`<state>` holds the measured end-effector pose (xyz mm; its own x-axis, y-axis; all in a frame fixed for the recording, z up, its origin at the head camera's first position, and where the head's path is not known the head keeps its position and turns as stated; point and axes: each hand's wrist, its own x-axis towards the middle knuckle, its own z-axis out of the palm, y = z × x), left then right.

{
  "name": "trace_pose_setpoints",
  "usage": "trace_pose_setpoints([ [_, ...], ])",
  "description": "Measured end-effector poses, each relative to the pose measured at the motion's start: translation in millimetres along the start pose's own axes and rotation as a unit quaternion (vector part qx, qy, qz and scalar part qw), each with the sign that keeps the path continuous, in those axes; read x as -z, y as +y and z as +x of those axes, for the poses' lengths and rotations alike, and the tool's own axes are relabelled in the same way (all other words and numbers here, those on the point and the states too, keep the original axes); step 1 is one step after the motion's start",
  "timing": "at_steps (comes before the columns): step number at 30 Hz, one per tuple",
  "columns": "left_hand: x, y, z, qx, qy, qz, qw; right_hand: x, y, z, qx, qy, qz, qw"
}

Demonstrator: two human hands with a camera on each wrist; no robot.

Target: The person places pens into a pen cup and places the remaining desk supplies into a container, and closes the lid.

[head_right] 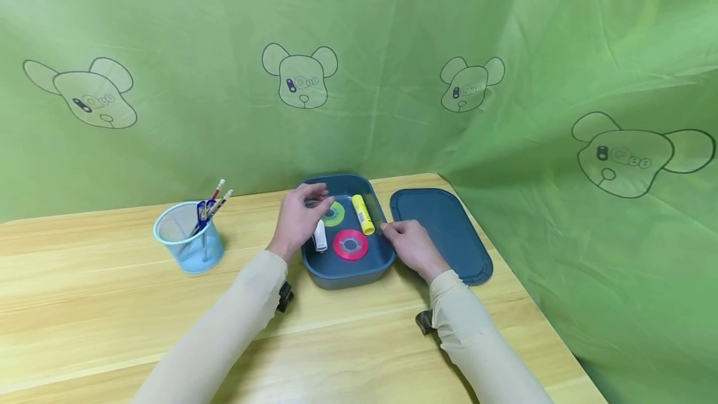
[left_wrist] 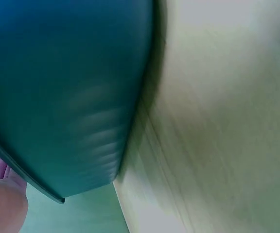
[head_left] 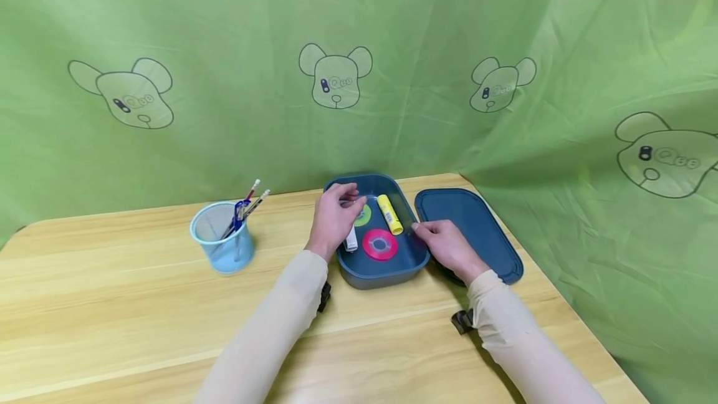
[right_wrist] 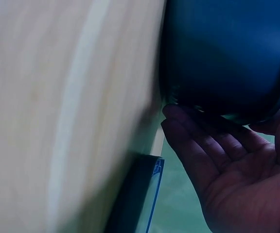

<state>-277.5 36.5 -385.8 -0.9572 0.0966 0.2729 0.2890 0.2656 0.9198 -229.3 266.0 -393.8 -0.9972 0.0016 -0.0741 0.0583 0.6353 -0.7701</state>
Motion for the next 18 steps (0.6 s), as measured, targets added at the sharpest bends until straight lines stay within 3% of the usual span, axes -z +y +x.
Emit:
trace_pose_setpoints([
  [10,5.8,3.4,-9.2,-0.002,0.01,-0.049,0.9987,2,2,0,0.005,0.002,0.001,1.0],
  [18,23.7,4.8,-16.7,0.01,0.063,-0.064,0.9959,2,1,0,0.006,-0.001,0.0,1.0],
])
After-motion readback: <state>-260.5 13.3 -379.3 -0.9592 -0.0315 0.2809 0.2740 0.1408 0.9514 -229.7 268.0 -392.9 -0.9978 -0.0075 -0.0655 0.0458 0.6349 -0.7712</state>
